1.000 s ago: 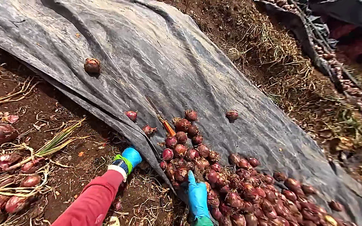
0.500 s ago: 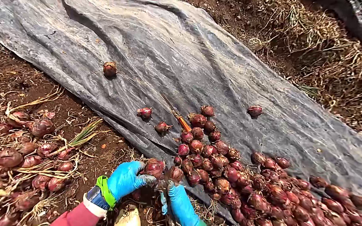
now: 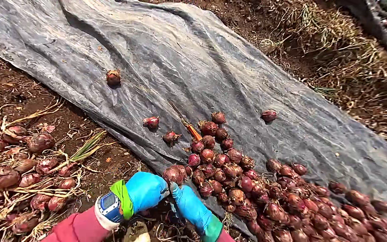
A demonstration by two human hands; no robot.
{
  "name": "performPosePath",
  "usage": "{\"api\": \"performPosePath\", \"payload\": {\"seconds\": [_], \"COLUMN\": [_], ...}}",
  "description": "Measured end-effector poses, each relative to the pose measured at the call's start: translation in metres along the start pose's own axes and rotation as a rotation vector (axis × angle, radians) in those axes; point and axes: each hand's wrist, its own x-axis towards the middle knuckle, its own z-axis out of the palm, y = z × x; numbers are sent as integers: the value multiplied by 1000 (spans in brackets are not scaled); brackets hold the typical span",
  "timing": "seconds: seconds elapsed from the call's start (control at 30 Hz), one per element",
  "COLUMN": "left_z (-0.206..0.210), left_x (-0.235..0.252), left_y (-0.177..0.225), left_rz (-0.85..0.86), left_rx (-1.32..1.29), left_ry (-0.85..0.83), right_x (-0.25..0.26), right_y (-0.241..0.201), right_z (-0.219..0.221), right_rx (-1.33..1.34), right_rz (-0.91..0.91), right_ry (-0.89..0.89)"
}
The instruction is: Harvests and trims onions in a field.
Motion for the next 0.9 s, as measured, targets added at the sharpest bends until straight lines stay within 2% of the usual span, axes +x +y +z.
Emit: {"api": "performPosePath", "payload": {"seconds": [0.1,0.17,0.23,0.3,0.33,0.4,0.5,0.57,0.8,0.9], "left_z": [-4,6,28,64,84,109,110,105,94,98], "left_x": [23,20,10,10,14,15,-4,-17,-46,-60], "left_y": [-59,-75,-48,-13,-2,10,3,-6,-5,-8], "left_rz": [-365,-468,-354,-138,-72,-70,-240,-274,-278,-292], "left_rx": [-84,-149,-416,-848,-1038,-1272,-1153,-1025,-1005,-938], "left_ry": [373,379,291,199,157,133,246,286,394,381], "right_x": [3,4,6,9,12,16,13,13,17,36], "right_y": [-5,-11,-22,-33,-36,-35,-32,-38,-83,-93], "right_z": [-14,-20,-17,-4,5,21,29,31,41,16], "right_rx": [460,729,840,864,830,604,168,77,152,251], "right_rz": [-126,-188,-199,-213,-217,-177,-53,-54,-79,-120], "right_ry": [266,281,267,286,303,353,281,273,450,668]}}
